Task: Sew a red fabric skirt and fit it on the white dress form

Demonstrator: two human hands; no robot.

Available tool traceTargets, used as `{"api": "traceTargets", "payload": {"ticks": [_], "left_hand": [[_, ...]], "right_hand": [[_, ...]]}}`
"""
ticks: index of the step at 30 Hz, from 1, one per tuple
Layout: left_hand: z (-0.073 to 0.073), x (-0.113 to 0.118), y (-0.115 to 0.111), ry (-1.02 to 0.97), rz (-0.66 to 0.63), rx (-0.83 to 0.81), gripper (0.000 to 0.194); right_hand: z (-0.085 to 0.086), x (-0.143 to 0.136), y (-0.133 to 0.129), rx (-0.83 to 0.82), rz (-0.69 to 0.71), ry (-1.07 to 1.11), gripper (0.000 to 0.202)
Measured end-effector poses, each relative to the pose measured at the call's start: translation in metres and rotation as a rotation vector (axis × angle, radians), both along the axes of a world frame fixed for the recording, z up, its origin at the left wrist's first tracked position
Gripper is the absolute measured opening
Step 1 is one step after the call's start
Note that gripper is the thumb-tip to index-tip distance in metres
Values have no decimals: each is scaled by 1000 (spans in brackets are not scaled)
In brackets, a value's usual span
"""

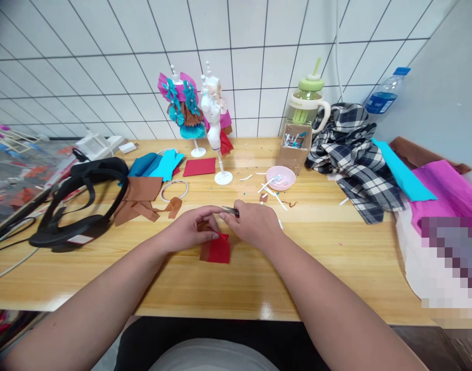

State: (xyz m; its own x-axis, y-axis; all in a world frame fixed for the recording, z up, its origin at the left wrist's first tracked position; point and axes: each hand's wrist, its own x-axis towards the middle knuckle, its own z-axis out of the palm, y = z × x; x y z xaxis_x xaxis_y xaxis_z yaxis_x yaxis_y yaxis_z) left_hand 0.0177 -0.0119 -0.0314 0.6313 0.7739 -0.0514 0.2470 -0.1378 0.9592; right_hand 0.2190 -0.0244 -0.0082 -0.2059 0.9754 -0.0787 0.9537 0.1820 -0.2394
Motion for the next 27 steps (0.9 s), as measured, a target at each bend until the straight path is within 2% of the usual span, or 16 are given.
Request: {"api": "traceTargets", "payload": {"ticks": [3, 7, 14, 16, 20, 24, 27], "left_hand": [[0, 2, -1, 19, -11, 42, 56], [1, 1, 1, 37, -4, 4, 52], [3, -1, 1, 20, 42, -18, 49], [4, 0, 0, 27, 43, -33, 50], [6, 0, 1, -19, 43, -64, 49], [8, -2, 3, -94, 25, -175, 42], [11, -3, 1, -90, -56, -256, 37]], "right_hand": [[-1, 3, 0, -18, 19, 78, 46], [-2, 6, 1, -41, 13, 214, 55], [-8, 12, 8, -2, 20, 384, 42], [-13, 13, 10, -5, 52, 522, 44], [-20, 11, 13, -187, 59, 859, 51], [-18, 11, 16, -96, 48, 903, 35], [-18, 11, 18, -101, -6, 1000, 25]]}}
